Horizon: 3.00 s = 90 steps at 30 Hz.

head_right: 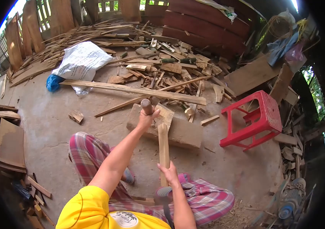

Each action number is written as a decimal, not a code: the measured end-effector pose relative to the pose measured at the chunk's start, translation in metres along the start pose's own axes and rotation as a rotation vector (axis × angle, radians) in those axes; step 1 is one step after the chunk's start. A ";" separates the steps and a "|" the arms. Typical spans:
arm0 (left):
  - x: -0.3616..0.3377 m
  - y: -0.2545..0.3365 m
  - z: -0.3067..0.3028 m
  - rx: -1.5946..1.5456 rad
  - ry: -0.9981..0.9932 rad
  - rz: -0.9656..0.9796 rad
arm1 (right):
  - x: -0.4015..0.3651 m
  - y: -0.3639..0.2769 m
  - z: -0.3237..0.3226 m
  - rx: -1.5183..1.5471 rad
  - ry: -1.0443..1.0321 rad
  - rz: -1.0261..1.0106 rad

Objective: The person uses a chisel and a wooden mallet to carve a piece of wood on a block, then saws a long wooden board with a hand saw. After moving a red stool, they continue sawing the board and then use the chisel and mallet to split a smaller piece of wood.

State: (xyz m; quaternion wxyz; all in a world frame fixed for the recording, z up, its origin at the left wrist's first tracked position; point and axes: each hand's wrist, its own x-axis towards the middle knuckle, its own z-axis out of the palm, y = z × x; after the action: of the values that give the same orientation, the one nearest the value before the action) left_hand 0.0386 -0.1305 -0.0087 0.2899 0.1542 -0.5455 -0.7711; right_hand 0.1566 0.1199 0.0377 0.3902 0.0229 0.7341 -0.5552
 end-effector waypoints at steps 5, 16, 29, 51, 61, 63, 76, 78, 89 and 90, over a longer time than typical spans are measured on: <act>-0.008 0.025 -0.002 0.150 -0.137 -0.037 | -0.048 -0.075 0.001 -0.040 0.273 -0.289; 0.001 -0.003 0.006 0.183 -0.279 0.111 | -0.072 -0.122 0.010 -0.258 0.218 -0.384; -0.018 0.083 0.015 0.468 -0.161 0.082 | -0.136 -0.273 -0.024 -0.677 0.181 -0.915; -0.001 0.066 0.039 0.233 -0.282 0.121 | -0.056 -0.128 -0.010 -0.391 0.231 -0.399; -0.008 0.078 0.047 0.258 -0.188 0.209 | -0.048 -0.126 -0.006 -0.503 0.328 -0.625; -0.007 0.076 0.036 0.491 -0.233 0.171 | -0.076 -0.157 0.002 -0.371 0.315 -0.562; -0.017 0.070 0.032 0.439 -0.230 0.170 | -0.057 -0.090 0.015 -0.078 0.188 -0.506; -0.022 0.062 0.034 0.435 -0.178 0.169 | -0.056 -0.077 0.012 0.067 0.253 -0.512; -0.019 0.040 0.019 0.302 -0.106 0.065 | -0.003 -0.012 0.014 -0.459 0.255 -0.277; -0.020 0.045 0.016 0.283 -0.110 0.037 | 0.013 0.006 0.016 -0.584 0.245 -0.249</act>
State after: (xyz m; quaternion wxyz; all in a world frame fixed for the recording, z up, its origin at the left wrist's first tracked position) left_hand 0.0575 -0.1170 0.0377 0.2492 0.1406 -0.6665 -0.6884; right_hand 0.1589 0.1033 0.0238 0.2184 -0.1128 0.9007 -0.3581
